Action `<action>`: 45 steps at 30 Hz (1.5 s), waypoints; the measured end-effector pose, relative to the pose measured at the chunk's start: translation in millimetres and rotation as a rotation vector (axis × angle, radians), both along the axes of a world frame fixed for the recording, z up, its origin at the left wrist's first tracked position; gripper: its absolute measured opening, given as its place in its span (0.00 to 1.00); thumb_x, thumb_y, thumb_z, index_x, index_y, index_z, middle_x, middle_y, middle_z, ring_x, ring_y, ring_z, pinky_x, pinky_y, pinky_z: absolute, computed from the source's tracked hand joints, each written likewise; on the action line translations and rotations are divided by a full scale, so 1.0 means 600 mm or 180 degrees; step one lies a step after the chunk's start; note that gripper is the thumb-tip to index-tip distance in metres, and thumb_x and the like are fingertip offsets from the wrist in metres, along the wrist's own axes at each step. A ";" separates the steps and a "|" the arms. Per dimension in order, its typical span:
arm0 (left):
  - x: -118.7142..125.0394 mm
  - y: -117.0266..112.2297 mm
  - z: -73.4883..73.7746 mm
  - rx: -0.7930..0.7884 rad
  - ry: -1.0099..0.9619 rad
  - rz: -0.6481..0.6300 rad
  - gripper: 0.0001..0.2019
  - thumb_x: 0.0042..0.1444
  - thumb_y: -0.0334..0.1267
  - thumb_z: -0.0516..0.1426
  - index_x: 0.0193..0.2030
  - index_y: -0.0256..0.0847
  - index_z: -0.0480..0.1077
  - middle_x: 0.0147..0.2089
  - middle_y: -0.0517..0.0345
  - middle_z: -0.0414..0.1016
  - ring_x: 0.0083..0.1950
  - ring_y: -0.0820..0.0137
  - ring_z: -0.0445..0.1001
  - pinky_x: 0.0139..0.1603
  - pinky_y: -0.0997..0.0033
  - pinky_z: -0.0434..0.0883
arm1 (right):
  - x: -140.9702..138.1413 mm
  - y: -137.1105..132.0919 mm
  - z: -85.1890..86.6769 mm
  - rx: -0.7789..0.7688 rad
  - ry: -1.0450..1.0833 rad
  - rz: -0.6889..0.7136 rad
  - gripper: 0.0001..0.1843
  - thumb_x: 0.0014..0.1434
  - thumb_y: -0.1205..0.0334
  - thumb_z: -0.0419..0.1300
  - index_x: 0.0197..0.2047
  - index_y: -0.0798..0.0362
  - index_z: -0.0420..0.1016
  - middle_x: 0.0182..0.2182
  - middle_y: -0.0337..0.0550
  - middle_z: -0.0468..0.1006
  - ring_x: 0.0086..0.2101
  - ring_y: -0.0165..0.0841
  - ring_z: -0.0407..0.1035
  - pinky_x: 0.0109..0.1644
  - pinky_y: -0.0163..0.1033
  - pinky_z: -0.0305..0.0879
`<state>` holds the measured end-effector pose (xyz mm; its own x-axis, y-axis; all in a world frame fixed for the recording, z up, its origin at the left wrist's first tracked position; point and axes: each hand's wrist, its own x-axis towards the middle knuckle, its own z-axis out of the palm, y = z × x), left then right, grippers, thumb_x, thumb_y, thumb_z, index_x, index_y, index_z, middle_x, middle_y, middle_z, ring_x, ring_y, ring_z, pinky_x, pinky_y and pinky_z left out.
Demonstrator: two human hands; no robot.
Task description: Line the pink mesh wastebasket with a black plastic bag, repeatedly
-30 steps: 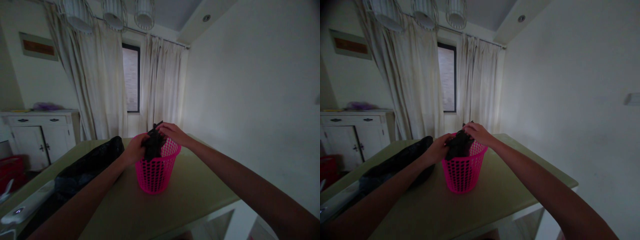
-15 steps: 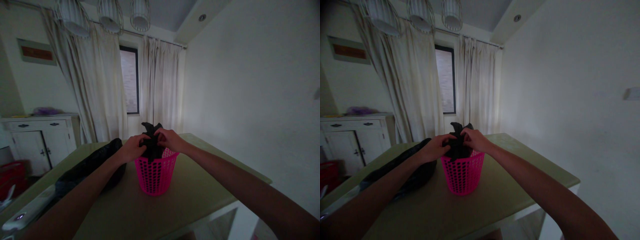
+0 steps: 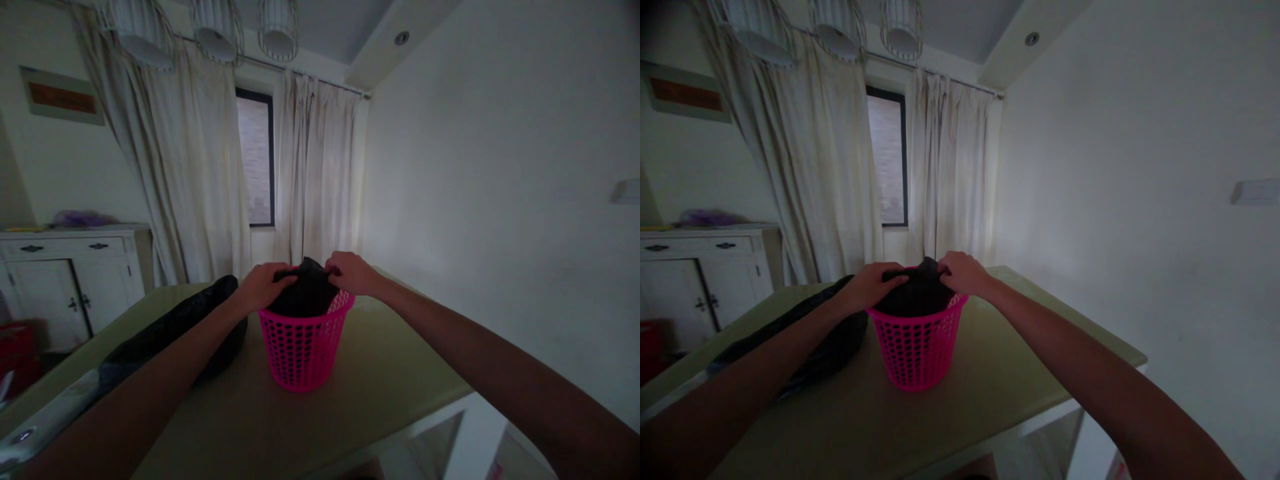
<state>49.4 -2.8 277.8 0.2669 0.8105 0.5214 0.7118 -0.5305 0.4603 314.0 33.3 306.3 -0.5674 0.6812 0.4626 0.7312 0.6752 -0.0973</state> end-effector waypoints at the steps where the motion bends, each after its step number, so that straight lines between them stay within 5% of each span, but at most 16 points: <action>1: -0.011 0.001 0.001 0.0043 -0.0016 0.0158 0.16 0.61 0.51 0.55 0.39 0.46 0.80 0.38 0.54 0.83 0.42 0.58 0.80 0.46 0.62 0.71 | 0.010 0.007 -0.001 -0.0027 -0.0059 -0.0202 0.09 0.55 0.69 0.64 0.38 0.53 0.84 0.35 0.45 0.80 0.36 0.36 0.72 0.38 0.39 0.63; 4: -0.029 0.004 0.003 0.0232 -0.0213 0.0679 0.14 0.61 0.49 0.54 0.37 0.45 0.78 0.33 0.55 0.81 0.37 0.59 0.79 0.40 0.63 0.70 | 0.016 0.020 -0.003 -0.0251 0.0127 -0.0369 0.06 0.57 0.68 0.64 0.36 0.54 0.83 0.35 0.46 0.81 0.36 0.36 0.73 0.40 0.39 0.65; 9: 0.008 -0.011 0.011 0.0372 -0.0595 0.0698 0.11 0.63 0.48 0.54 0.44 0.46 0.71 0.34 0.59 0.78 0.36 0.63 0.78 0.37 0.67 0.68 | -0.049 -0.006 -0.004 -0.0532 0.0713 0.0455 0.15 0.62 0.51 0.67 0.44 0.54 0.82 0.38 0.46 0.83 0.37 0.35 0.74 0.40 0.38 0.66; 12: 0.008 -0.022 0.014 0.0414 -0.0595 0.0764 0.12 0.63 0.50 0.54 0.45 0.46 0.69 0.30 0.61 0.75 0.31 0.64 0.74 0.32 0.68 0.64 | -0.053 -0.007 -0.010 -0.0432 0.0385 0.0442 0.09 0.63 0.56 0.66 0.40 0.54 0.81 0.32 0.43 0.81 0.35 0.36 0.74 0.39 0.38 0.63; 17: -0.050 -0.019 0.005 0.0320 -0.0904 0.1205 0.07 0.59 0.43 0.54 0.42 0.45 0.68 0.30 0.61 0.75 0.31 0.64 0.73 0.32 0.68 0.65 | 0.003 0.023 -0.022 -0.0674 0.0205 -0.0023 0.11 0.66 0.62 0.61 0.32 0.54 0.80 0.28 0.42 0.79 0.33 0.35 0.73 0.39 0.39 0.63; 19: -0.054 -0.015 0.001 0.0367 -0.0873 0.1128 0.06 0.55 0.38 0.54 0.39 0.45 0.69 0.34 0.59 0.76 0.36 0.63 0.75 0.38 0.66 0.68 | 0.003 0.019 -0.021 -0.0693 0.0423 0.0092 0.05 0.62 0.62 0.65 0.39 0.53 0.81 0.36 0.45 0.82 0.38 0.36 0.75 0.43 0.40 0.66; 23: -0.019 -0.018 -0.001 0.0146 -0.0979 0.0415 0.10 0.51 0.33 0.50 0.37 0.44 0.70 0.35 0.58 0.75 0.41 0.63 0.74 0.44 0.64 0.70 | -0.044 -0.020 -0.013 -0.0828 0.0783 0.0766 0.24 0.58 0.55 0.72 0.56 0.51 0.78 0.45 0.46 0.84 0.42 0.37 0.77 0.46 0.40 0.70; 26: -0.010 -0.028 -0.008 0.0024 -0.1617 0.0315 0.08 0.50 0.33 0.49 0.36 0.45 0.66 0.31 0.61 0.70 0.35 0.65 0.71 0.36 0.67 0.69 | -0.060 -0.037 -0.006 -0.0689 0.0558 0.1021 0.10 0.66 0.59 0.62 0.49 0.49 0.82 0.40 0.42 0.85 0.41 0.36 0.77 0.48 0.41 0.68; 32: -0.085 -0.035 -0.049 0.0406 -0.2765 0.0981 0.13 0.43 0.32 0.51 0.37 0.45 0.66 0.33 0.62 0.70 0.35 0.67 0.70 0.33 0.73 0.67 | 0.022 0.002 -0.005 -0.0042 0.1395 0.0127 0.15 0.68 0.57 0.55 0.39 0.51 0.82 0.35 0.44 0.83 0.37 0.38 0.75 0.46 0.43 0.68; 36: -0.122 -0.047 -0.061 -0.0378 -0.2851 0.0888 0.12 0.44 0.32 0.55 0.37 0.43 0.73 0.31 0.60 0.74 0.33 0.67 0.72 0.30 0.74 0.68 | 0.073 -0.025 -0.007 -0.0321 0.1970 0.0327 0.20 0.68 0.47 0.55 0.41 0.52 0.80 0.33 0.43 0.81 0.34 0.38 0.74 0.39 0.41 0.67; 38: -0.134 -0.072 -0.062 -0.0677 -0.3423 0.0755 0.09 0.43 0.31 0.58 0.34 0.42 0.72 0.30 0.61 0.74 0.32 0.68 0.72 0.29 0.75 0.70 | 0.095 -0.063 -0.011 -0.0395 0.1582 0.0595 0.19 0.66 0.45 0.58 0.46 0.51 0.81 0.35 0.43 0.81 0.35 0.38 0.74 0.40 0.41 0.67; 42: -0.149 -0.144 -0.081 -0.0934 -0.4933 0.0403 0.09 0.43 0.27 0.60 0.32 0.43 0.70 0.32 0.61 0.75 0.32 0.69 0.76 0.35 0.69 0.79 | 0.143 -0.128 -0.036 0.0078 -0.0567 0.0782 0.15 0.63 0.56 0.63 0.51 0.47 0.82 0.36 0.47 0.83 0.39 0.41 0.74 0.50 0.47 0.63; 45: -0.145 -0.179 -0.112 -0.1080 -0.5154 0.0146 0.06 0.46 0.30 0.62 0.32 0.42 0.73 0.30 0.61 0.73 0.28 0.72 0.72 0.31 0.72 0.78 | 0.167 -0.140 -0.060 0.0513 -0.1521 0.0561 0.18 0.65 0.64 0.60 0.57 0.49 0.80 0.39 0.52 0.84 0.43 0.43 0.73 0.52 0.49 0.60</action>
